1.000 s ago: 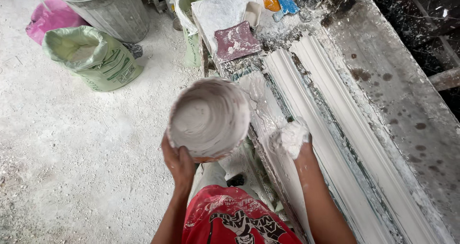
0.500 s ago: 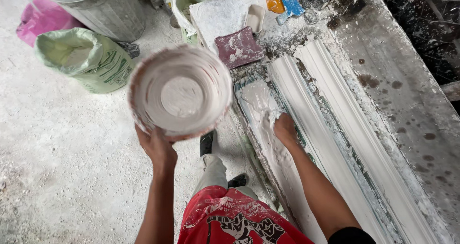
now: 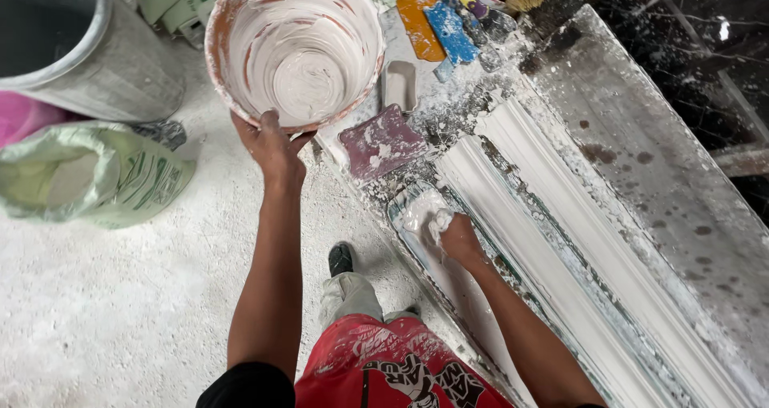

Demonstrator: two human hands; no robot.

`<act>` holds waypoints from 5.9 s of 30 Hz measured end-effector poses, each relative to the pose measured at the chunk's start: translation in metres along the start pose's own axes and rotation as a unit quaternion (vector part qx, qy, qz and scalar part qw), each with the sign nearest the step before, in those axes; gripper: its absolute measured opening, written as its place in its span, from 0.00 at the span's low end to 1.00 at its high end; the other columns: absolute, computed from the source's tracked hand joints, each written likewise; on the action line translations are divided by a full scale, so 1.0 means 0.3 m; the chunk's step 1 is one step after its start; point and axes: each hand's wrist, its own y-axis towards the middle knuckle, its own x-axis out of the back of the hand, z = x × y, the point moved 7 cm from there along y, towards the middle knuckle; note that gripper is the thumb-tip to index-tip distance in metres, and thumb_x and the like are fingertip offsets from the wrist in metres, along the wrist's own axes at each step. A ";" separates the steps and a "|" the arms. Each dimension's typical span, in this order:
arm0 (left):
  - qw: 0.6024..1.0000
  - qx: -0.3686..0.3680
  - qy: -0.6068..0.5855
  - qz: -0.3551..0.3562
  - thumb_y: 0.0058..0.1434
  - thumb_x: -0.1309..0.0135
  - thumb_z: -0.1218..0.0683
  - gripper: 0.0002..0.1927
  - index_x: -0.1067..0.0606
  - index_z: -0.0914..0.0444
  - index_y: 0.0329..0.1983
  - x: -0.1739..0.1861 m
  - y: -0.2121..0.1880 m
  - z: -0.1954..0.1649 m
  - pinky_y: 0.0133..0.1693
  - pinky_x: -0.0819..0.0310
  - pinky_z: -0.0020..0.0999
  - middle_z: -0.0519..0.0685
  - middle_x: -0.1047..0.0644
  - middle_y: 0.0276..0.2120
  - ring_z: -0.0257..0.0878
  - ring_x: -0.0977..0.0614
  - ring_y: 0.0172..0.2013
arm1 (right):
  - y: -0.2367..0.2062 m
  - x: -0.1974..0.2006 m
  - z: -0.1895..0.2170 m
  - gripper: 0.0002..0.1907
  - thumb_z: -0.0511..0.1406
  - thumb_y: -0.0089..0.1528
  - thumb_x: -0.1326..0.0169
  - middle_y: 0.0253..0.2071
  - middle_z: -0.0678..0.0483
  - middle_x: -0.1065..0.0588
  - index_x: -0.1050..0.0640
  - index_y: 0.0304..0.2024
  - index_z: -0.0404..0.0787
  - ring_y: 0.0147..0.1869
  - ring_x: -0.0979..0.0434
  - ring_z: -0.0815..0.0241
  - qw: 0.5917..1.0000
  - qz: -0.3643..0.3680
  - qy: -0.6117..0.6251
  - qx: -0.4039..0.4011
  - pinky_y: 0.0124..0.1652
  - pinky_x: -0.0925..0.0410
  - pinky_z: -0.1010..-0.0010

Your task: The person opens a sack of plaster powder, scoops powder into a bowl, mixes it with water by hand into a paste, then spreads the paste by hand onto decorative molding strips on the workbench and wipes the strips with a sponge pad.

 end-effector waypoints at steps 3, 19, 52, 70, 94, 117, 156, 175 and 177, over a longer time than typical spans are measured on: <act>0.999 0.031 -0.002 0.036 0.66 0.57 0.58 0.39 0.59 0.54 0.76 -0.090 0.062 0.076 0.45 0.18 0.60 0.66 0.42 0.68 0.66 0.25 0.60 | -0.030 -0.003 0.012 0.08 0.34 0.64 0.45 0.32 0.43 0.19 0.18 0.40 0.36 0.33 0.19 0.55 0.997 0.059 0.037 -0.017 0.33 0.28 0.61; 0.967 0.098 0.233 0.039 0.75 0.74 0.33 0.42 0.41 0.71 0.75 0.098 -0.055 0.370 0.57 0.24 0.60 0.75 0.32 0.63 0.71 0.28 0.61 | -0.177 0.102 -0.021 0.13 0.38 0.66 0.47 0.34 0.52 0.18 0.19 0.51 0.46 0.33 0.21 0.63 0.983 0.008 0.152 -0.099 0.33 0.30 0.68; 0.774 -0.283 0.482 0.299 0.72 0.54 0.60 0.15 0.32 0.72 0.59 0.116 -0.293 0.052 0.28 0.22 0.42 0.64 0.20 0.34 0.51 0.17 0.29 | -0.194 0.128 -0.032 0.10 0.35 0.66 0.46 0.40 0.53 0.20 0.22 0.47 0.34 0.43 0.22 0.65 0.972 -0.062 0.227 0.007 0.43 0.28 0.73; 0.934 0.330 0.081 0.110 0.62 0.57 0.67 0.12 0.25 0.69 0.44 0.133 -0.302 0.439 0.40 0.26 0.33 0.48 0.20 0.37 0.36 0.20 0.37 | -0.217 0.130 -0.070 0.14 0.39 0.67 0.46 0.40 0.51 0.20 0.21 0.49 0.36 0.43 0.22 0.64 0.970 -0.059 0.235 -0.009 0.45 0.29 0.73; 0.739 0.355 0.568 -0.074 0.58 0.53 0.62 0.36 0.44 0.58 0.71 0.547 -0.200 0.456 0.44 0.24 0.45 0.63 0.26 0.51 0.55 0.20 0.46 | -0.237 0.142 -0.046 0.13 0.39 0.68 0.48 0.40 0.53 0.19 0.21 0.51 0.39 0.42 0.23 0.66 0.968 -0.079 0.235 -0.030 0.43 0.30 0.73; 0.882 0.362 -0.096 0.285 0.63 0.42 0.63 0.16 0.26 0.68 0.53 0.180 -0.342 0.177 0.54 0.22 0.61 0.53 0.20 0.43 0.48 0.15 0.45 | -0.224 0.043 0.110 0.14 0.43 0.66 0.48 0.38 0.46 0.17 0.17 0.51 0.50 0.34 0.17 0.53 0.997 0.014 0.026 -0.076 0.37 0.25 0.62; 0.574 0.004 0.633 0.519 0.62 0.50 0.45 0.38 0.38 0.78 0.65 -0.363 -0.817 0.520 0.45 0.22 0.58 0.74 0.31 0.57 0.72 0.23 0.48 | -0.224 -0.070 0.133 0.34 0.42 0.62 0.44 0.69 0.38 0.38 0.35 0.69 0.40 0.71 0.42 0.37 0.991 -0.081 -0.080 0.074 0.67 0.45 0.50; 0.564 0.029 0.616 0.550 0.64 0.51 0.41 0.38 0.37 0.77 0.64 -0.330 -0.901 0.587 0.50 0.23 0.54 0.73 0.29 0.57 0.66 0.22 0.51 | -0.280 -0.112 -0.015 0.33 0.43 0.62 0.43 0.68 0.41 0.35 0.35 0.67 0.41 0.71 0.42 0.38 0.984 -0.063 -0.158 0.046 0.68 0.46 0.50; 0.568 0.031 0.607 0.555 0.66 0.52 0.41 0.37 0.37 0.77 0.63 -0.334 -0.935 0.583 0.51 0.24 0.54 0.73 0.29 0.57 0.66 0.22 0.52 | -0.302 -0.103 -0.038 0.31 0.44 0.62 0.44 0.67 0.43 0.33 0.32 0.66 0.42 0.70 0.40 0.39 0.987 -0.067 -0.140 0.034 0.67 0.46 0.50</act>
